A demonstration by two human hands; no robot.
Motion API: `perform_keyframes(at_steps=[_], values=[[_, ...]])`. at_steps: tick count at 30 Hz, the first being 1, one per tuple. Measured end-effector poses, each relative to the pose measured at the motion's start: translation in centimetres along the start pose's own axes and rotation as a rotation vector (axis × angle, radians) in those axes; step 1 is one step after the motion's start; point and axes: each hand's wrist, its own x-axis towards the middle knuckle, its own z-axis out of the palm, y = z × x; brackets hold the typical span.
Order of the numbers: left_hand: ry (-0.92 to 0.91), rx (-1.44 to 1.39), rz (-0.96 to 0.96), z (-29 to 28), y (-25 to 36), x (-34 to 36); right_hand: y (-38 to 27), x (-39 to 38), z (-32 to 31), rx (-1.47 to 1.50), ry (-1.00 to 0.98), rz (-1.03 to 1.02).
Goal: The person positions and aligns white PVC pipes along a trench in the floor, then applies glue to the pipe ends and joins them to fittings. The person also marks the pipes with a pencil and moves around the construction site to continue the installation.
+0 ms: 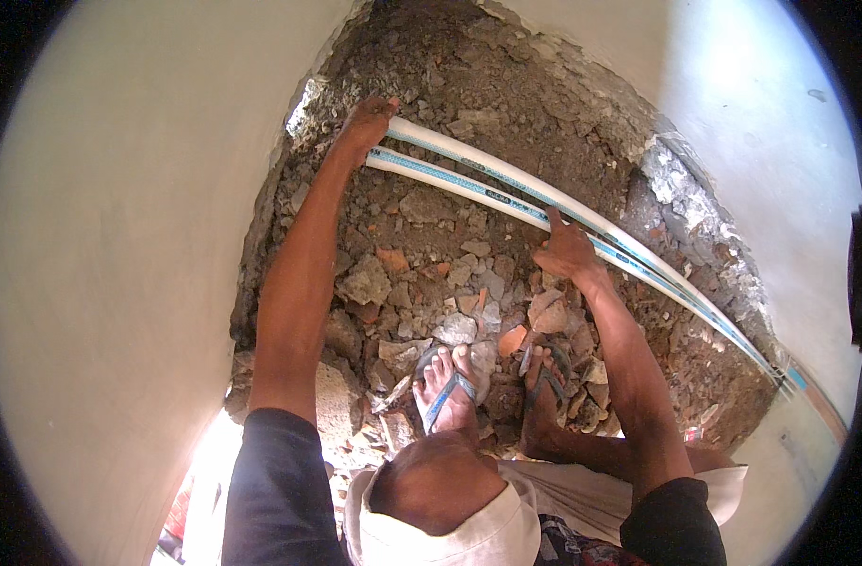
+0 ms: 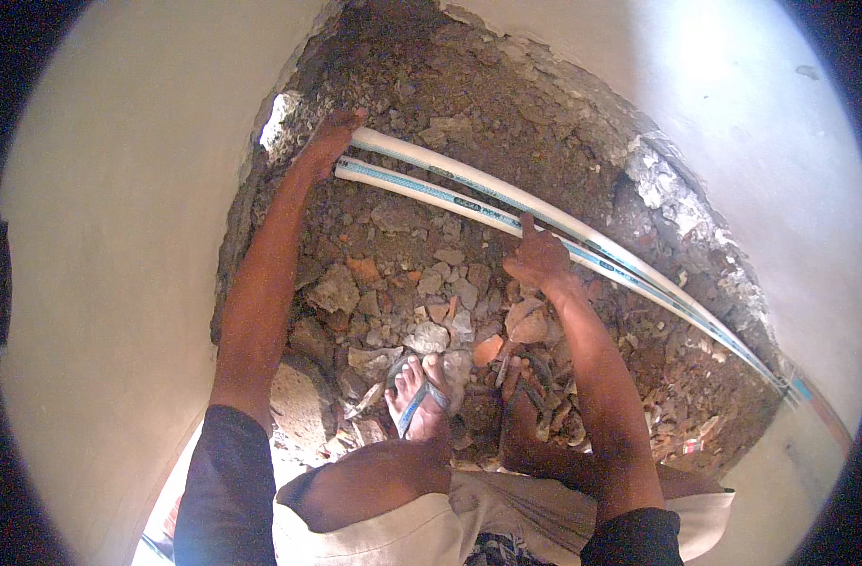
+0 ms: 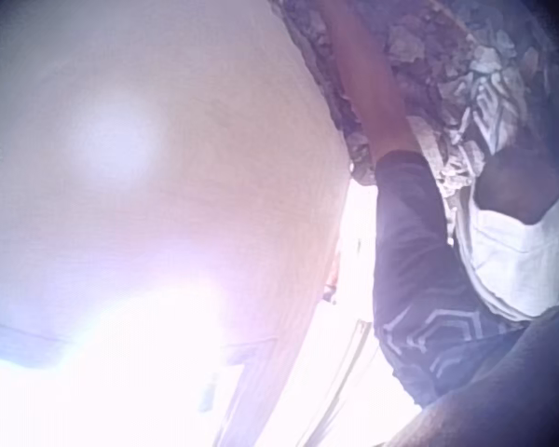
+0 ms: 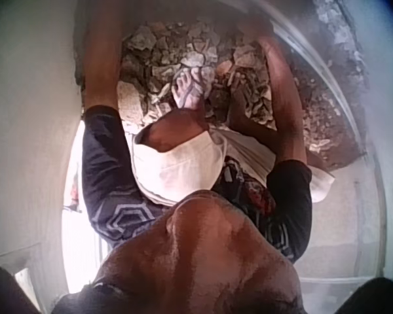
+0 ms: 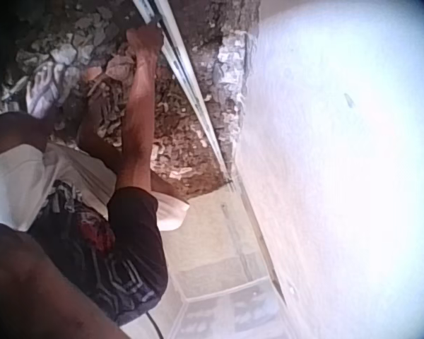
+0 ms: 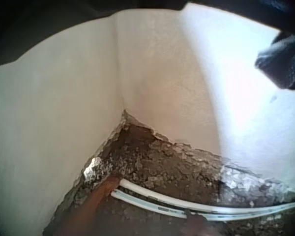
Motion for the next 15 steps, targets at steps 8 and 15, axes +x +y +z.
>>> perform_keyframes(at_steps=[8, 15], values=[[0.410, 0.615, 0.291, -2.5, -1.4, 0.8, -0.8, -0.5, -0.7, -0.069, 0.019, -0.012], [0.259, 0.302, 0.197, -2.9, -1.8, -3.9, -0.6, -1.1, -1.2, 0.007, -0.035, 0.022]])
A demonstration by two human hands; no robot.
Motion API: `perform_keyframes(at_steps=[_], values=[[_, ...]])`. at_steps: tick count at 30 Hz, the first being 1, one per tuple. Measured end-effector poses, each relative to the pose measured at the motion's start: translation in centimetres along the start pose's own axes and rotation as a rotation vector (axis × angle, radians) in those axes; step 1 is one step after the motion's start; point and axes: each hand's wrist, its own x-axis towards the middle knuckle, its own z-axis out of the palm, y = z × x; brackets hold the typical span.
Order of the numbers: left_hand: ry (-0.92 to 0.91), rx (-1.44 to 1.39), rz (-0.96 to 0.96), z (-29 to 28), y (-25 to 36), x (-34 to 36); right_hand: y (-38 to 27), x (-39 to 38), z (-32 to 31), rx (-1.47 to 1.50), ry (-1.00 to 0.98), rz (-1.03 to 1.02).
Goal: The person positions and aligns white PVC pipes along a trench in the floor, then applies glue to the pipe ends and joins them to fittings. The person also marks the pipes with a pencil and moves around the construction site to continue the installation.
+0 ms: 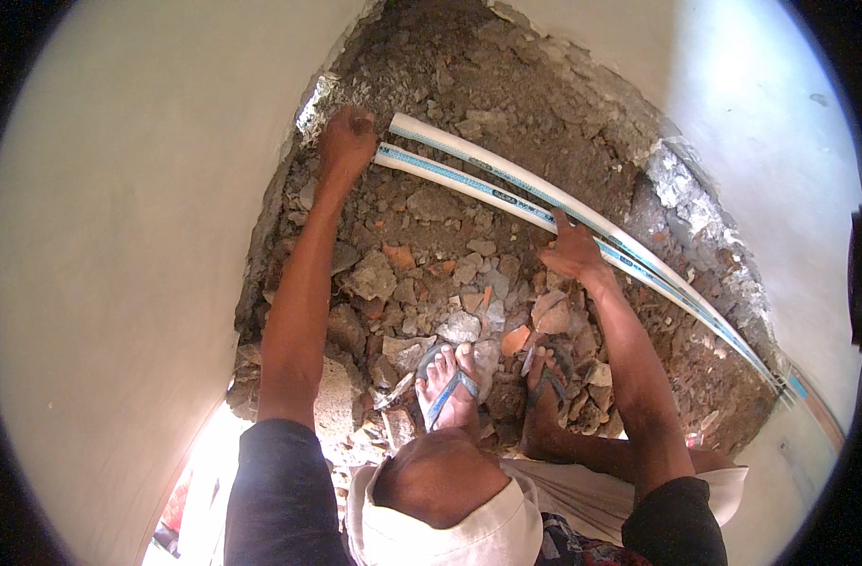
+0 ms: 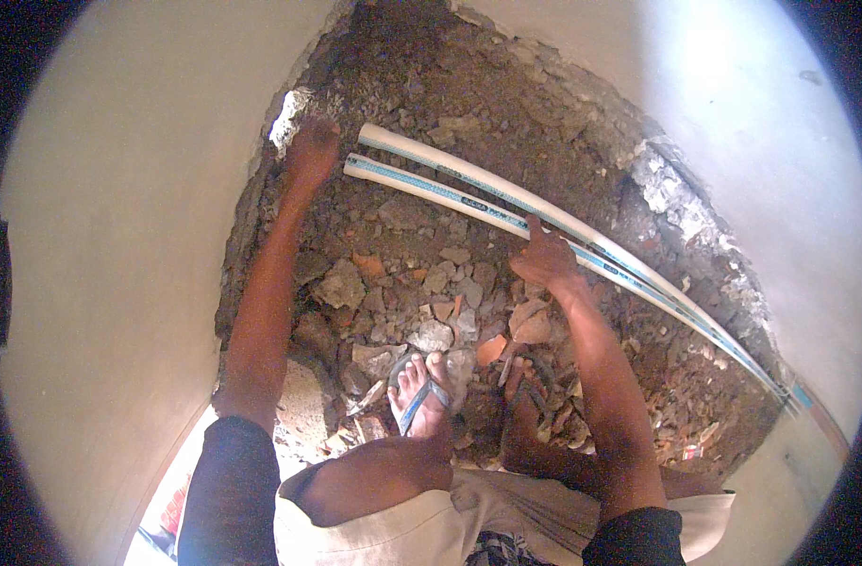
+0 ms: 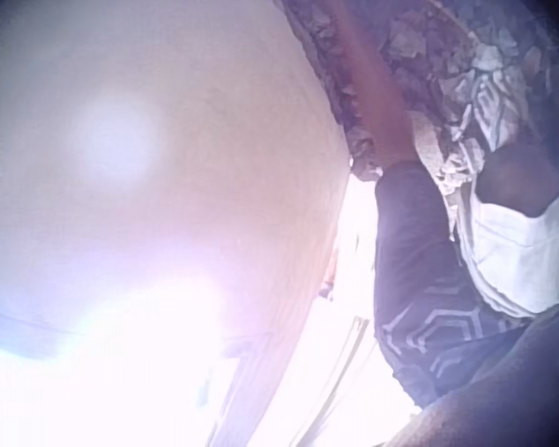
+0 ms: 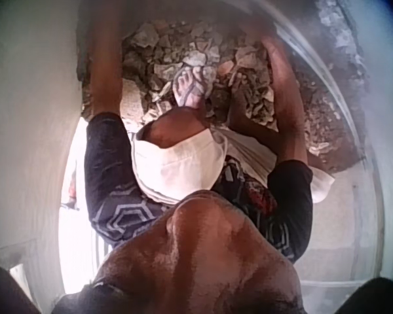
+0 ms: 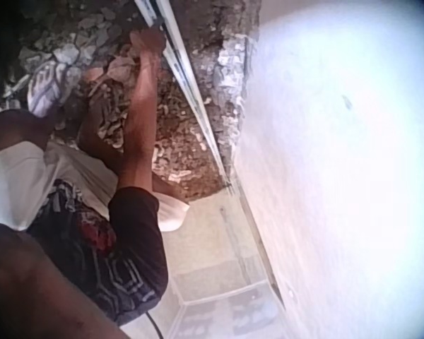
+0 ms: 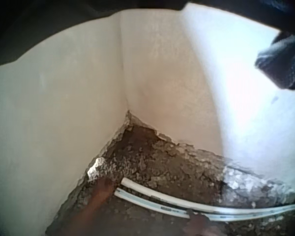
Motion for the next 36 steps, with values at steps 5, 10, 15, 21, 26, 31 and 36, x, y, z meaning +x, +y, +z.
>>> perform_keyframes(at_steps=[5, 10, 15, 21, 26, 31, 36], values=[[-0.086, -0.531, -0.199, 2.0, -0.9, -2.5, 0.1, 0.1, -0.5, 0.028, -0.035, -0.017], [0.136, -0.127, -0.004, 3.7, -3.6, -0.6, 0.3, 0.5, -0.5, 0.028, -0.034, -0.050], [0.417, 0.167, 0.175, 2.2, -1.2, -3.1, -0.1, -0.2, -1.1, 0.012, -0.044, -0.067], [0.206, -0.362, 0.094, 1.2, 3.8, -11.1, -1.5, -2.5, -4.2, 0.044, -0.023, -0.086], [0.134, -0.617, 0.047, 3.8, 8.8, -16.9, -6.7, -5.2, -7.0, 0.648, -0.174, -0.412], [0.123, -0.577, -0.250, 0.7, 5.1, -14.0, -8.6, -6.2, -10.8, 0.518, -0.164, -0.533], [-0.028, -0.997, -0.259, 0.0, 7.7, -15.6, -11.5, -8.6, -14.9, 0.386, -0.017, -0.304]])
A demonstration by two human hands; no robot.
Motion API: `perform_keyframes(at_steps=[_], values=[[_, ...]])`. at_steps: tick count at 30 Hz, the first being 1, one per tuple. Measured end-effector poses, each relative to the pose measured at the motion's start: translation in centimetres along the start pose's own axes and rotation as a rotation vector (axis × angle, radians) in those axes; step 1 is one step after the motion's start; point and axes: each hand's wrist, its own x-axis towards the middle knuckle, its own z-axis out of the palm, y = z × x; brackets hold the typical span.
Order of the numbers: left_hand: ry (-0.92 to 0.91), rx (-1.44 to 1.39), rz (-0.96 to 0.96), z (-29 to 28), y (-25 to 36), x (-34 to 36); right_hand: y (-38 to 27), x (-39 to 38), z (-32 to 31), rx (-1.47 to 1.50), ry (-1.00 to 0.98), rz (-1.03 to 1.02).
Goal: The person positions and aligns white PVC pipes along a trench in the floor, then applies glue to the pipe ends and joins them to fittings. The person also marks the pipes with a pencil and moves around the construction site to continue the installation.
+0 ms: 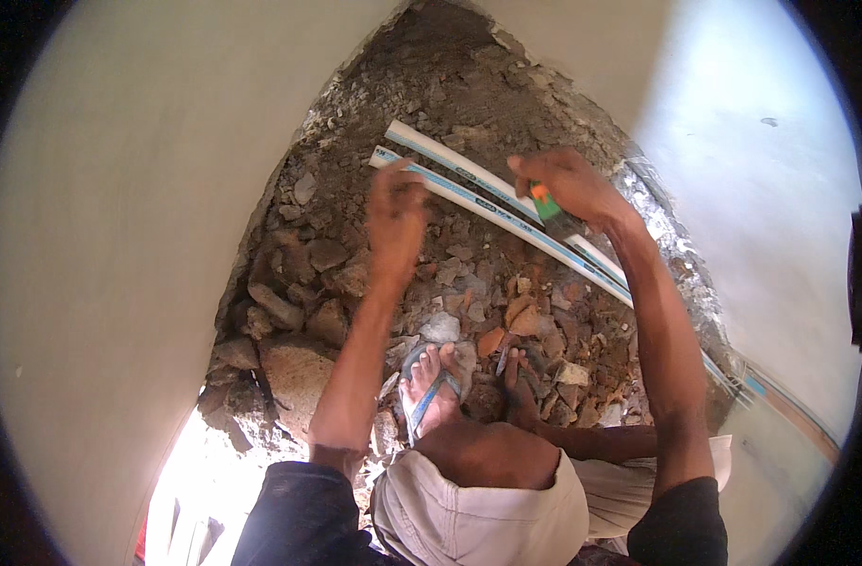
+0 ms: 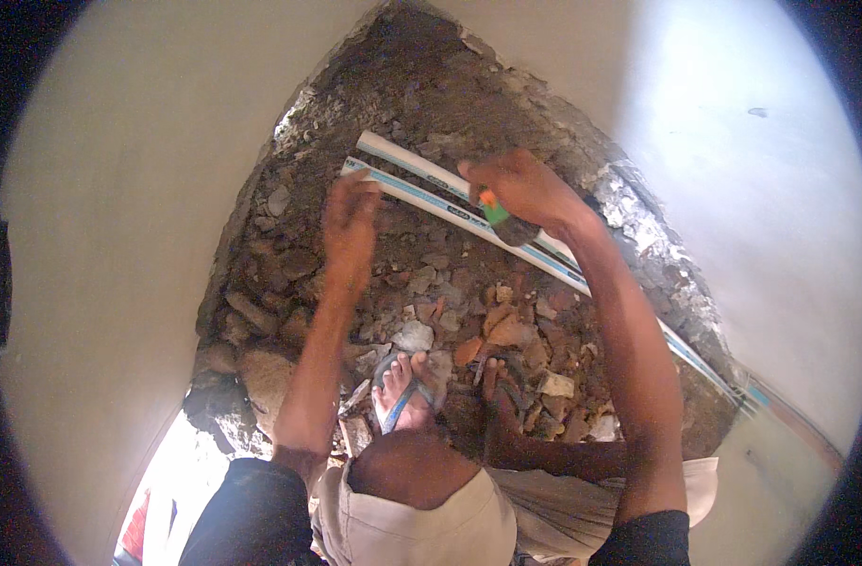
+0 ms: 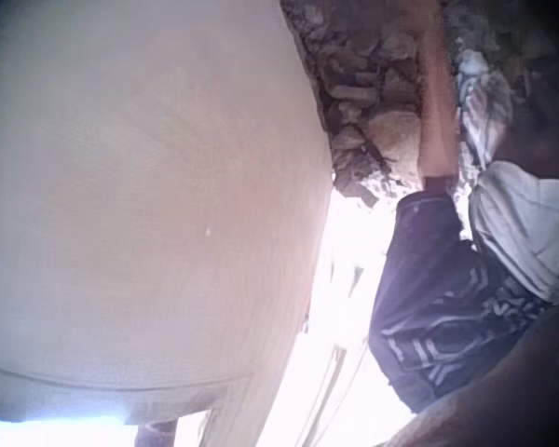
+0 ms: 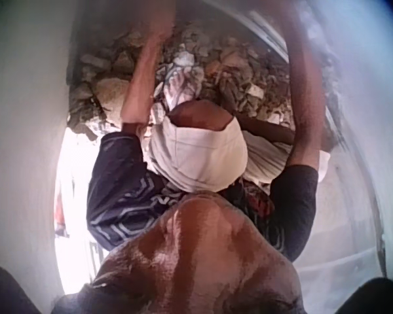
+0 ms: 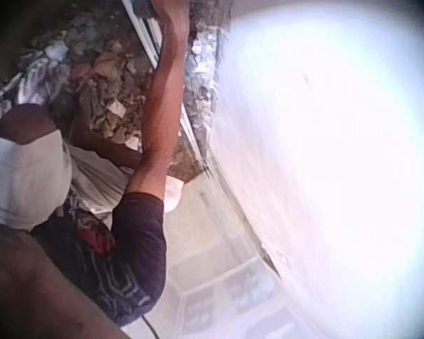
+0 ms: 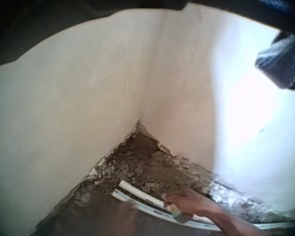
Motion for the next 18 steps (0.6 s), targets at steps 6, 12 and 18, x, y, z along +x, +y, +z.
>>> perform_keyframes(at_steps=[6, 12, 18], values=[[-0.518, -1.124, -0.390, 4.3, 2.1, -4.7, -1.8, 1.4, 4.4, -0.333, -0.077, -0.517], [-0.380, -1.063, -0.351, 0.0, -1.8, -4.1, -8.4, 2.4, 5.4, -0.706, -0.436, -0.323], [-0.340, -1.047, -0.370, -1.2, -3.7, -4.7, -12.5, 5.1, 2.5, -1.078, -0.234, -0.355]])
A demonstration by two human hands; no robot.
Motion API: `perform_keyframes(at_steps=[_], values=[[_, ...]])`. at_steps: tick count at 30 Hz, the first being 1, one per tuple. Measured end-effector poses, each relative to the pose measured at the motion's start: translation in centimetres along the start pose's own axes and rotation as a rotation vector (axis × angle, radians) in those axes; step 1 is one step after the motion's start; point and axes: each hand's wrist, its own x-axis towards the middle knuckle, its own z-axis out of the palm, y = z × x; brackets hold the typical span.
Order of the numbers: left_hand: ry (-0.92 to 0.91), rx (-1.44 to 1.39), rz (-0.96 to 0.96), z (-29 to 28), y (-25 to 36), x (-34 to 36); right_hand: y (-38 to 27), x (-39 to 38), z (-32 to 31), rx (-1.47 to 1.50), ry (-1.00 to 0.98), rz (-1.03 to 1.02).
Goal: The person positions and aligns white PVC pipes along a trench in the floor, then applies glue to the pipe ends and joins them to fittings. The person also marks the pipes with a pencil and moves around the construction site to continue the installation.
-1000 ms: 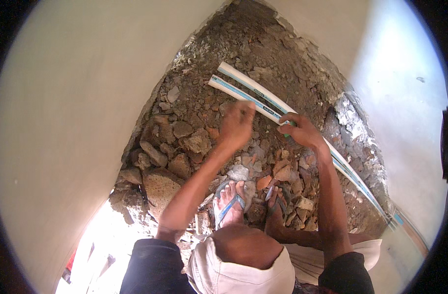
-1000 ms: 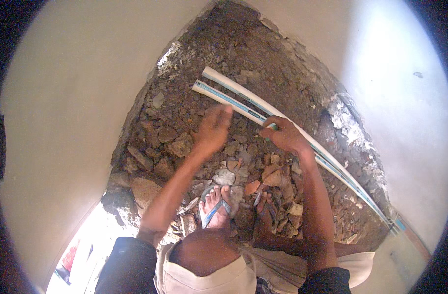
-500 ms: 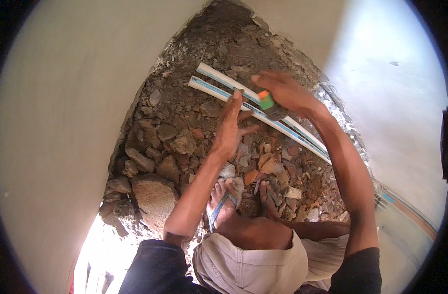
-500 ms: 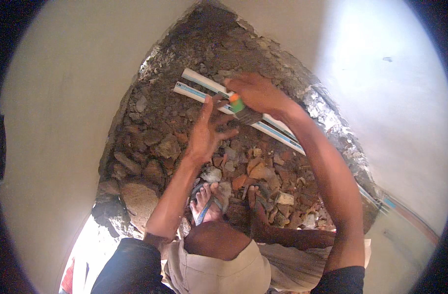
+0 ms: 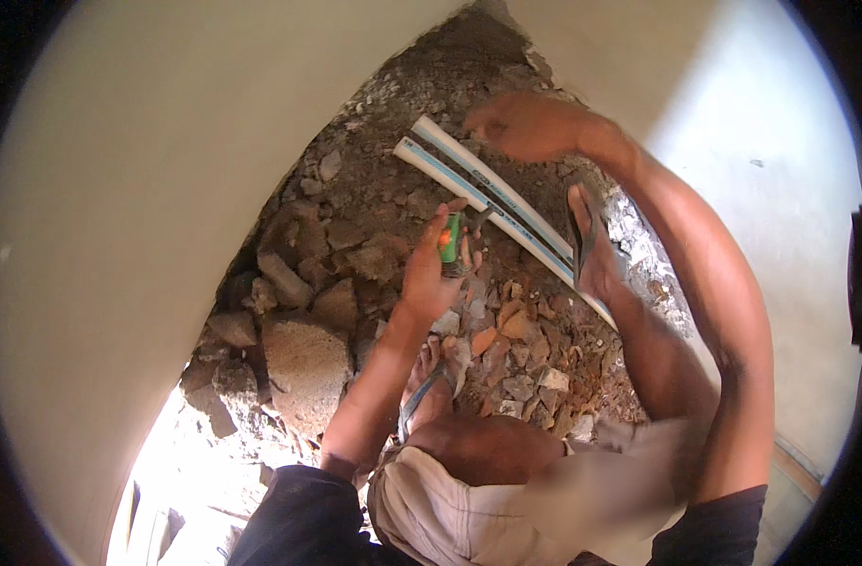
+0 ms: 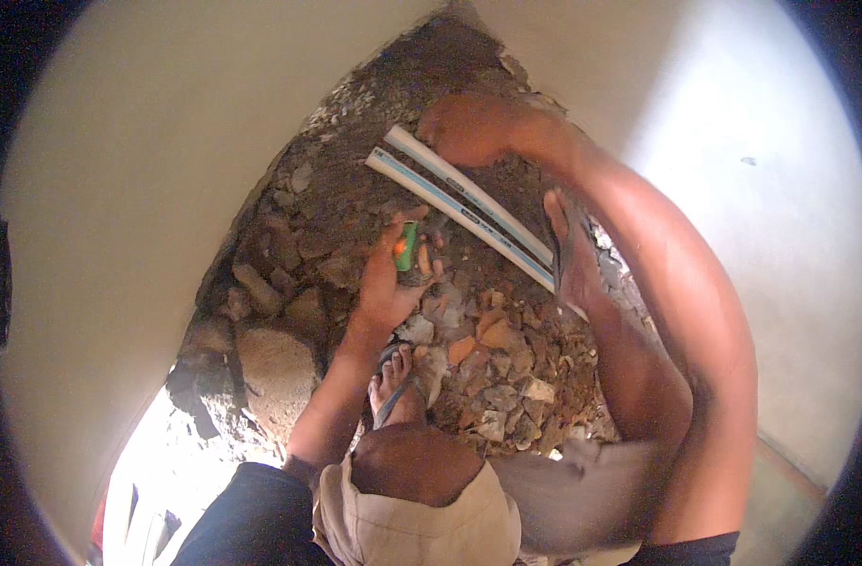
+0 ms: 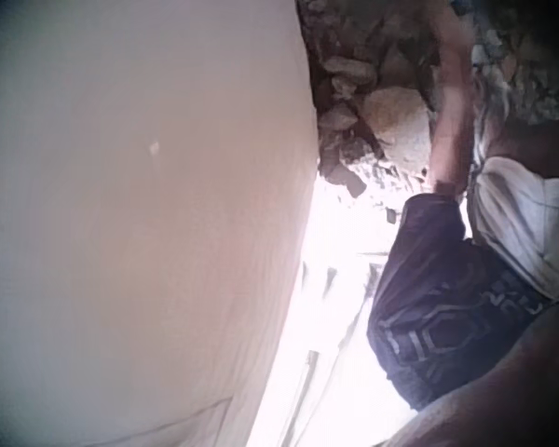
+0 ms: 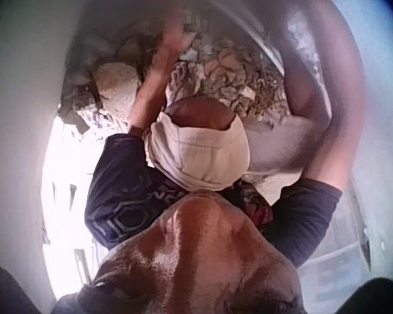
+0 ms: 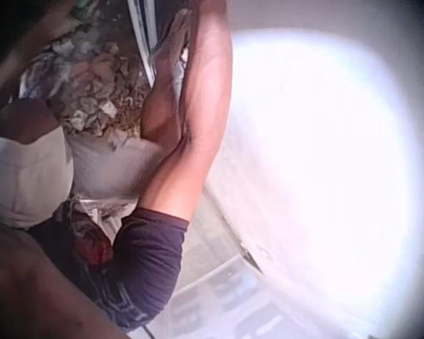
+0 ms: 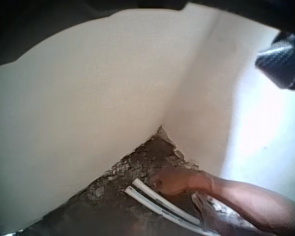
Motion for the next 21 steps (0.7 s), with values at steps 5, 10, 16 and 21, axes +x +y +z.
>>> perform_keyframes(at_steps=[5, 10, 16, 21], values=[[0.043, 0.117, -0.040, -0.7, -0.5, -1.9, 0.9, 6.0, 0.5, -0.050, -0.084, -0.057], [0.192, 0.275, -0.029, -0.2, 1.3, -5.1, -1.2, 16.2, 5.0, 0.014, -0.289, -0.061], [0.280, 0.298, 0.036, -0.7, 1.9, -7.0, -6.1, 17.6, 3.6, -0.002, -0.480, -0.004], [0.272, 0.327, 0.070, -1.1, 1.6, -6.7, -3.1, 20.5, 5.2, -0.035, -0.583, -0.153]])
